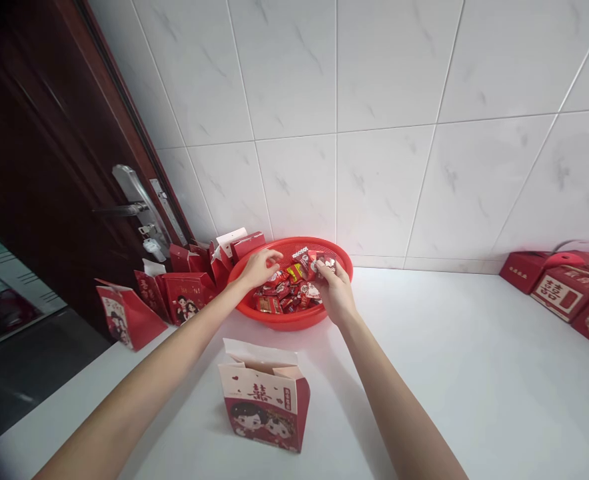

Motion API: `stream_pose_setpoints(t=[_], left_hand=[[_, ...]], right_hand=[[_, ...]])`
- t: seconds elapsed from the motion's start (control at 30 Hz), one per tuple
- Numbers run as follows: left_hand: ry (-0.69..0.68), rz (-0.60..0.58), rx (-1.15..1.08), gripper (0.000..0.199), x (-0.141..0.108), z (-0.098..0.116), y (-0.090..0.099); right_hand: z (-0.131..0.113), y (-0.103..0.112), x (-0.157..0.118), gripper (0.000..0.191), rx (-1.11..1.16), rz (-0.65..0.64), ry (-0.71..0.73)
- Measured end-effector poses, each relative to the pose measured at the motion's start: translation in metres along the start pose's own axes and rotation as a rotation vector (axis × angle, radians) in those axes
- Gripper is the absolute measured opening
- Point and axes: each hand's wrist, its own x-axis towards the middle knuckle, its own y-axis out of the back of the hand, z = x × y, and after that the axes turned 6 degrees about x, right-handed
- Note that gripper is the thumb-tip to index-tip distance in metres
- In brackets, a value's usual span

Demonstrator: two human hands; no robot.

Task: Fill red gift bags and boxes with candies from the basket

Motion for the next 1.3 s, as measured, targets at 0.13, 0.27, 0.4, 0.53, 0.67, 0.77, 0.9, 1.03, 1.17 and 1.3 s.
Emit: stream_pose_setpoints(t=[0.13,0.27,0.4,0.53,0.67,0.77,0.9,1.03,1.17,1.3], left_hand=[[-0.179,-0.327,-0.031,0.028,-0.006,0.007,-0.003],[-0.261,-0.555,0.049,0.051,-0.008,0.005,-0.007],[-0.296,-0.589,0.093,0.065,-0.007,0.005,-0.008],[-0.245,-0.512,0.141,0.072,-0.007,0.006,-0.007],[-0.152,-0.540,0.192,0.070,-0.006,0.007,-0.008],[-0.147,-0.566,0.207,0.074,-0.005,0.007,-0.008],[-0.152,-0.587,0.229,0.062,0.001,0.014,-0.004],[-0.132,-0.563,0.274,0.042,0.013,0.030,-0.007],[-0.140,-0.566,0.283,0.036,0.021,0.046,-0.017],[-0.155,-0.563,0.252,0.032,0.020,0.050,-0.019]], right_hand=[[0.000,0.000,0.000,0.028,0.000,0.008,0.001],[0.000,-0.001,0.000,0.026,0.007,0.022,0.005],[0.001,0.000,0.000,0.023,0.018,0.030,0.005],[0.002,0.001,0.001,0.022,0.043,0.061,0.012],[0.003,0.002,0.004,0.019,0.085,0.116,0.039],[0.003,0.003,0.006,0.016,0.112,0.147,0.064],[0.004,0.005,0.007,0.014,0.126,0.160,0.090],[0.005,0.007,0.007,0.015,0.112,0.149,0.104],[0.006,0.008,0.007,0.014,0.102,0.146,0.110],[0.006,0.007,0.008,0.014,0.108,0.151,0.102]])
